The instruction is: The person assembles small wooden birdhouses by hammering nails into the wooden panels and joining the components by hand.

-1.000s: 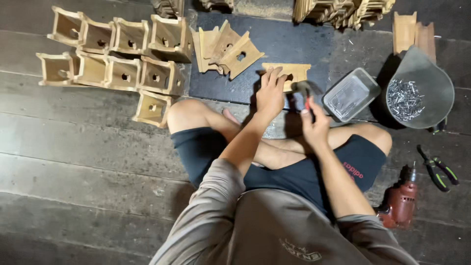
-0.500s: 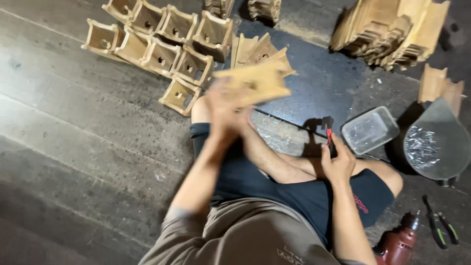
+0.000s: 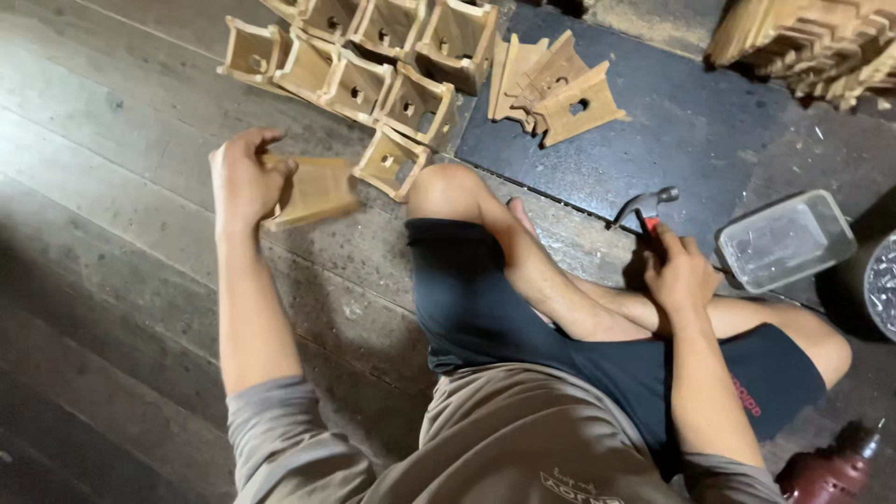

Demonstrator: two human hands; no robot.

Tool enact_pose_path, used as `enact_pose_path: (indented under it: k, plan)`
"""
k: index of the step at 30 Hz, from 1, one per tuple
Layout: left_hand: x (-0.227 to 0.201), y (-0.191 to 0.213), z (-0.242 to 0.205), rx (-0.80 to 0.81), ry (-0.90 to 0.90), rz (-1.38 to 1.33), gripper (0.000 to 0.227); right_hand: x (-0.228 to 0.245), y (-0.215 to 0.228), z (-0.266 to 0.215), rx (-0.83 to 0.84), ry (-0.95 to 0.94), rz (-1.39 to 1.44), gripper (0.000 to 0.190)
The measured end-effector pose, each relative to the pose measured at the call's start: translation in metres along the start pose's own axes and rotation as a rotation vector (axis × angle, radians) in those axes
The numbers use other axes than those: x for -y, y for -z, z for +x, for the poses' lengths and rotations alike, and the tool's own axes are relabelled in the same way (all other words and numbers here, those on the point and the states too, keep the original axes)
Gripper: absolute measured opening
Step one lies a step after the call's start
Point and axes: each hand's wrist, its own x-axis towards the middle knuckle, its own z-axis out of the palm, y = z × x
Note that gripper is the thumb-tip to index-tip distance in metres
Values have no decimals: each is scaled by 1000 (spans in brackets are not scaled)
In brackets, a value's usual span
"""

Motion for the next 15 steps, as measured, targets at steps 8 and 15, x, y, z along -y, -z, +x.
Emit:
enact_pose_path:
  k: [8, 15]
  plan:
    - [20, -40, 49, 83, -94, 75, 37, -7, -6, 12, 90, -94, 32, 54]
    - [-21, -16, 42, 377, -318, 510, 29, -8, -16, 14, 98, -85, 20, 54]
